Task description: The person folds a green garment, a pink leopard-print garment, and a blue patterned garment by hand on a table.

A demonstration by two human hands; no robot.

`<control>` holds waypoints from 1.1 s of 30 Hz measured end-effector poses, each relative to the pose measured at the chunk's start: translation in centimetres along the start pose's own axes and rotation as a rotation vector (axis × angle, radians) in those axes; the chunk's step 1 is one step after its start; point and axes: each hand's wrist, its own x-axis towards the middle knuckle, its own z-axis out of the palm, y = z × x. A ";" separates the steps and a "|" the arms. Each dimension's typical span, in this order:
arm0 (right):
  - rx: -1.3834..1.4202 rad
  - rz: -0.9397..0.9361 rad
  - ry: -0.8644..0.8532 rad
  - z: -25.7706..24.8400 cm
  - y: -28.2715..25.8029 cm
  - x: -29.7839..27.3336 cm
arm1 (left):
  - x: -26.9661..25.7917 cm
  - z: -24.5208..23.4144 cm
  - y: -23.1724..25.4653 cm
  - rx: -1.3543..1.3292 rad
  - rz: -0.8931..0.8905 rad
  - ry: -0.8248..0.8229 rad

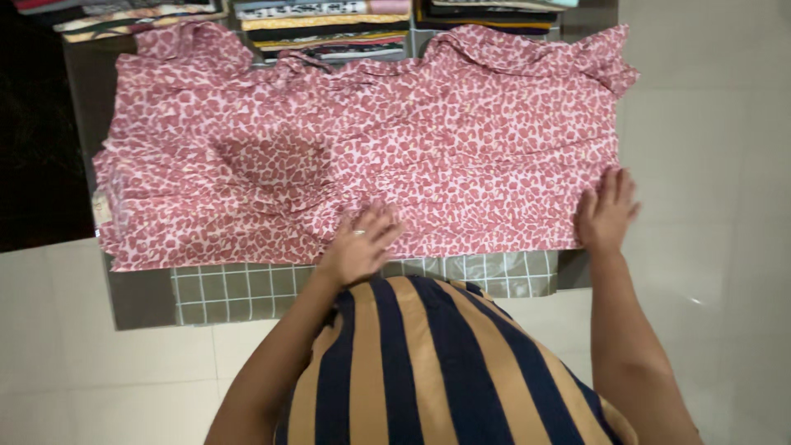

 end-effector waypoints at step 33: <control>0.288 -0.940 -0.093 3.6 -36.2 0.4 | -9.4 -8.1 -13.7 -0.144 -0.796 0.366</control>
